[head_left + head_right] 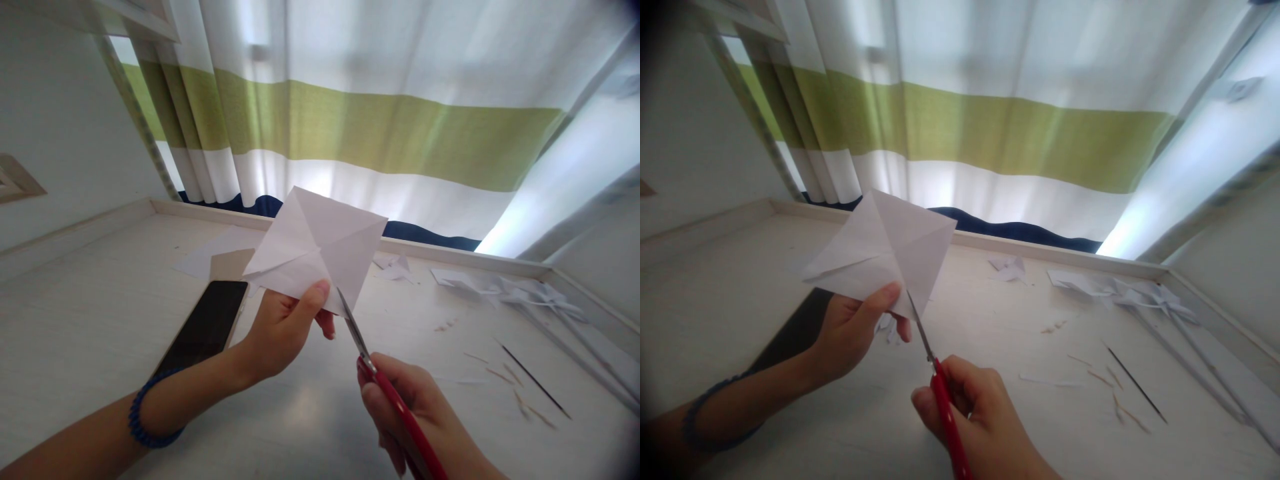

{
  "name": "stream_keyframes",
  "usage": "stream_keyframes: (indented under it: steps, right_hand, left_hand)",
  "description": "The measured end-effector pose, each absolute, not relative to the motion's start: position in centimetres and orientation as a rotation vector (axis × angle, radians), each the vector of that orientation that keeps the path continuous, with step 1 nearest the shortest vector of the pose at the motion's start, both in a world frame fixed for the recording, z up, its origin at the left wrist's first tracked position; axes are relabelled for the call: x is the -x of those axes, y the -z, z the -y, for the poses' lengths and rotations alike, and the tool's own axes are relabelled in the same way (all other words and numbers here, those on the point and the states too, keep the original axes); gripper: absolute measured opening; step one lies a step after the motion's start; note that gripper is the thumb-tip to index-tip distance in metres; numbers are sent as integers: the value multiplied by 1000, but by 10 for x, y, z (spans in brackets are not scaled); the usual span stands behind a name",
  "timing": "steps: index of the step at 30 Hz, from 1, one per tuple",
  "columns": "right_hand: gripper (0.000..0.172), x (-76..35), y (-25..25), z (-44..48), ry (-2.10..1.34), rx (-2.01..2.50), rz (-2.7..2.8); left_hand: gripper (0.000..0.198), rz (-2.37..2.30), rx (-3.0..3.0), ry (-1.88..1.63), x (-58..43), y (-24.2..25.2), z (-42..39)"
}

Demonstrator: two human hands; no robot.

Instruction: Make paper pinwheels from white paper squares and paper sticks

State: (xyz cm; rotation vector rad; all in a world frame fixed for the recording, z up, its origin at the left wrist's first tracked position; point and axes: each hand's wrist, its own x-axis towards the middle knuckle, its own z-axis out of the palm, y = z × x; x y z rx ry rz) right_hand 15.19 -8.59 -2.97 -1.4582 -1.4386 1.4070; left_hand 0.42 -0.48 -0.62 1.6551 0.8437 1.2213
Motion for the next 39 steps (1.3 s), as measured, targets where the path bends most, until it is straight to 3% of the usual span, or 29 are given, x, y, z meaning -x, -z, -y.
stream_keyframes:
  steps: [39]
  right_hand:
    - [39, -155, 21, 85, -1356, 1437, 1645]
  left_hand:
    - [43, -826, -1707, -1207, -5, 9, 5]
